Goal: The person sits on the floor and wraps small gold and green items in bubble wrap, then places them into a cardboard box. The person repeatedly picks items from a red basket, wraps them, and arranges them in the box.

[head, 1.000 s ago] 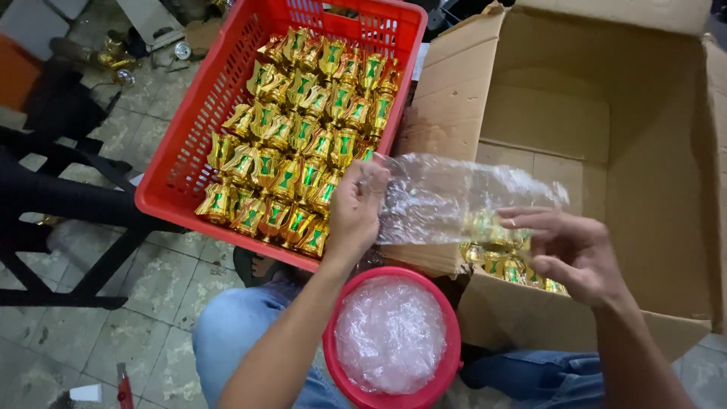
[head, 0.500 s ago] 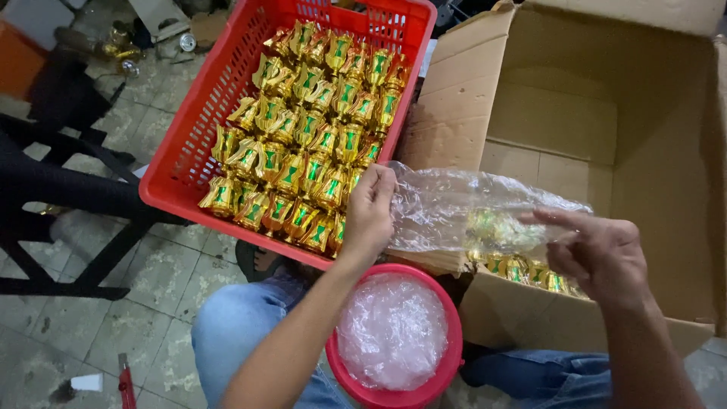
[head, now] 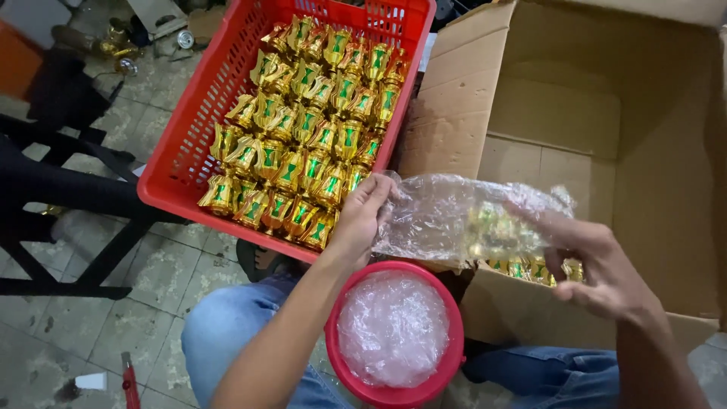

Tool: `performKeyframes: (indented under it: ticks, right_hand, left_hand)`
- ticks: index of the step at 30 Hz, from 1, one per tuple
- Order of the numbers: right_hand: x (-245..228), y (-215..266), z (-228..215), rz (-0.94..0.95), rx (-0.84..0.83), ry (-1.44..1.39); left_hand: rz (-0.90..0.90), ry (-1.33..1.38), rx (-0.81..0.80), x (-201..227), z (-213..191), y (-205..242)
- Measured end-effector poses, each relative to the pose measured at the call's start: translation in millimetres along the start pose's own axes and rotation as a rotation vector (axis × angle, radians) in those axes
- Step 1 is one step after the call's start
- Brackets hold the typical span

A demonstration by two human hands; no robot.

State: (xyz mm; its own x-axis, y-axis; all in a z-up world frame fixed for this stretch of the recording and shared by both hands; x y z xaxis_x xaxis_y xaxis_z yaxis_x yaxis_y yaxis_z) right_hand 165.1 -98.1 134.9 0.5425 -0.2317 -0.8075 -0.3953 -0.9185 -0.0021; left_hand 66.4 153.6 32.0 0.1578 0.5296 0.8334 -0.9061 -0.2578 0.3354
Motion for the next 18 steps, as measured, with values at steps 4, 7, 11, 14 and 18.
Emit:
performKeyframes:
  ticks: [4,7,11,14,18]
  right_hand:
    - [30.0,7.8,-9.9,-0.069,0.117,-0.125]
    - [14.5,-1.8,-3.4,-0.132,0.165,-0.309]
    - [9.3,-5.9,-4.3,-0.124,0.33,-0.211]
    - [6.4,-4.0,-10.6,-0.077,0.423,-0.152]
    - [-14.6,-14.3,-0.7,-0.08,0.332,0.075]
  left_hand:
    - [0.045,-0.001,0.042,2.6,-9.3,2.7]
    - [0.054,0.012,0.097,6.5,-13.8,8.8]
    - [0.119,-0.133,0.144,12.2,-18.9,9.9]
    - [0.05,-0.442,0.257,26.2,-20.0,16.8]
    - [0.669,-1.273,0.308,71.8,27.3,48.8]
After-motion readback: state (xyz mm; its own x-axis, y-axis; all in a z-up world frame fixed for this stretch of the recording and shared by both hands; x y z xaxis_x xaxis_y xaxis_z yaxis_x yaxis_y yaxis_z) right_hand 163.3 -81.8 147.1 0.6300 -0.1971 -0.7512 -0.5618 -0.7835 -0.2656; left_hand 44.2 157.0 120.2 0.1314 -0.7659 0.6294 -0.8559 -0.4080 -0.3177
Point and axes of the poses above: each hand's wrist, its own y-axis away from the middle knuckle, its own z-axis out of the palm, x = y × z, the point moved 8 cm from there along -y, towards the middle knuckle, and after that the axes turned 8 degrees about -x, right-handed, at the moved point
